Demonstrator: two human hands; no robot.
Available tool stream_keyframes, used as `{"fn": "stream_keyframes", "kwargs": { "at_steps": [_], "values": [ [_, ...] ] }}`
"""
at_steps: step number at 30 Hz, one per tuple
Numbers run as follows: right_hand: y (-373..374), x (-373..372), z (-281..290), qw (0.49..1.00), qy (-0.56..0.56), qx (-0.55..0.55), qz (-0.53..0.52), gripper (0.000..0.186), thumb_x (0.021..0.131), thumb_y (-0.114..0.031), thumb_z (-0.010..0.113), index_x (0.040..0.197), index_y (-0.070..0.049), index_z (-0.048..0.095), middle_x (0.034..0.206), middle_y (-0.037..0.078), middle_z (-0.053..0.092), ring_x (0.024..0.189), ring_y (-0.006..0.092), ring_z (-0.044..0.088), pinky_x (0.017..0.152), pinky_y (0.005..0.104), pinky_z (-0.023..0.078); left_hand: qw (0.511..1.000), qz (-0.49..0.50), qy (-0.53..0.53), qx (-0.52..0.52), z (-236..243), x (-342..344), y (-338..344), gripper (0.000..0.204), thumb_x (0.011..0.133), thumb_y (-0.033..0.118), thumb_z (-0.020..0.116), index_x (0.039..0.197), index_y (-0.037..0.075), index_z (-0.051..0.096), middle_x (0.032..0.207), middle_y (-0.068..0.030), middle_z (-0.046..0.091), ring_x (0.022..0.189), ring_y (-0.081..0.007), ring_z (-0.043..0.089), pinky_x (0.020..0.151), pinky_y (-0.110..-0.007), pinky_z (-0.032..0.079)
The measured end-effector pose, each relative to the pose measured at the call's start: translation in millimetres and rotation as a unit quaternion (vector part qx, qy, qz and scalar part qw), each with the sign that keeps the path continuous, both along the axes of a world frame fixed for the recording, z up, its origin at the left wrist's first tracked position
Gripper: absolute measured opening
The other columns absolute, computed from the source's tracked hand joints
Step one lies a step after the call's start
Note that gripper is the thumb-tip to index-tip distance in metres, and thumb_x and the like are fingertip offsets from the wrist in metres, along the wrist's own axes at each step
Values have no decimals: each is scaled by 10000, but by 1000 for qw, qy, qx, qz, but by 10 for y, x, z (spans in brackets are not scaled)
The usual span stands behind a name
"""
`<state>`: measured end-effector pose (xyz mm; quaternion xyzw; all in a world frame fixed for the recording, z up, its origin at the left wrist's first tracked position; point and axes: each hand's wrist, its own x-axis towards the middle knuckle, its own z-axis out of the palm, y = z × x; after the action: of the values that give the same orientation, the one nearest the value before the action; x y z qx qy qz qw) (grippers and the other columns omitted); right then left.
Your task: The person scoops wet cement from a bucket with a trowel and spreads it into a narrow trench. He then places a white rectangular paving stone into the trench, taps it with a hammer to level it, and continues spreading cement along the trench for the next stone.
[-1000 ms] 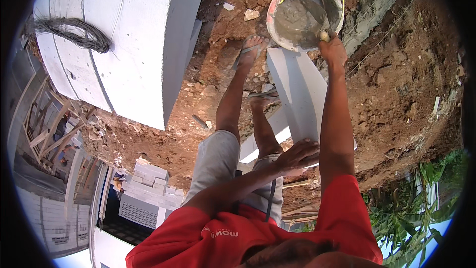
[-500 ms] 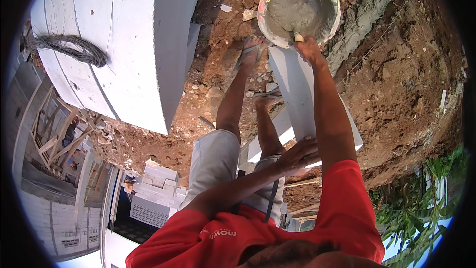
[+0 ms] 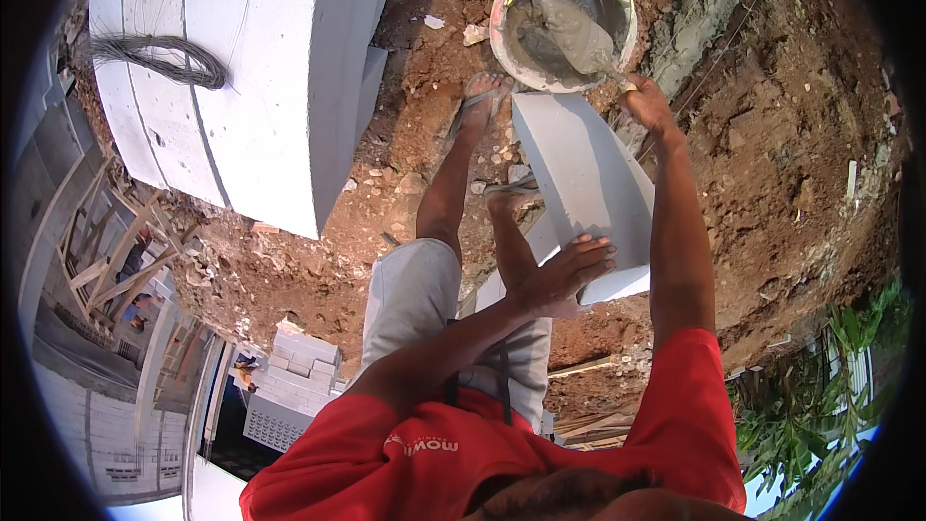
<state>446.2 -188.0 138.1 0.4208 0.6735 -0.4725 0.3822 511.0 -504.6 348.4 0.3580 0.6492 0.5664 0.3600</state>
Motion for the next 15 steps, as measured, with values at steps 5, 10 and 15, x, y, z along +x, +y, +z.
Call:
{"fn": "stream_keyframes", "kwargs": {
  "at_steps": [5, 10, 15],
  "values": [
    [131, 9, 897, 996, 62, 15, -67, 325, 738, -124, 642, 1029, -57, 771, 760, 59, 676, 729, 176, 627, 721, 342, 485, 1000, 17, 8, 10, -61, -261, -1, 1025, 669, 204, 939, 1516, 16, 394, 1575, -185, 451, 1496, -362, 422, 1294, -542, 278],
    [166, 346, 2188, 985, 139, 31, -96, 277, 753, -120, 654, 999, -38, 751, 756, -2, 624, 720, 123, 560, 658, 315, 426, 998, 23, 55, -25, 82, -536, 83, 1124, 656, 269, 962, 1547, 25, 323, 1569, -191, 451, 1512, -383, 391, 1305, -546, 235],
    [-53, 1078, 3486, 966, 195, 82, -146, 317, 765, -114, 640, 1047, -34, 762, 823, 0, 637, 738, 107, 554, 655, 297, 417, 993, 28, 87, -74, 0, -710, 111, 1152, 637, 295, 966, 1560, 69, 316, 1559, -190, 439, 1503, -410, 387, 1281, -517, 303]
  ]
}}
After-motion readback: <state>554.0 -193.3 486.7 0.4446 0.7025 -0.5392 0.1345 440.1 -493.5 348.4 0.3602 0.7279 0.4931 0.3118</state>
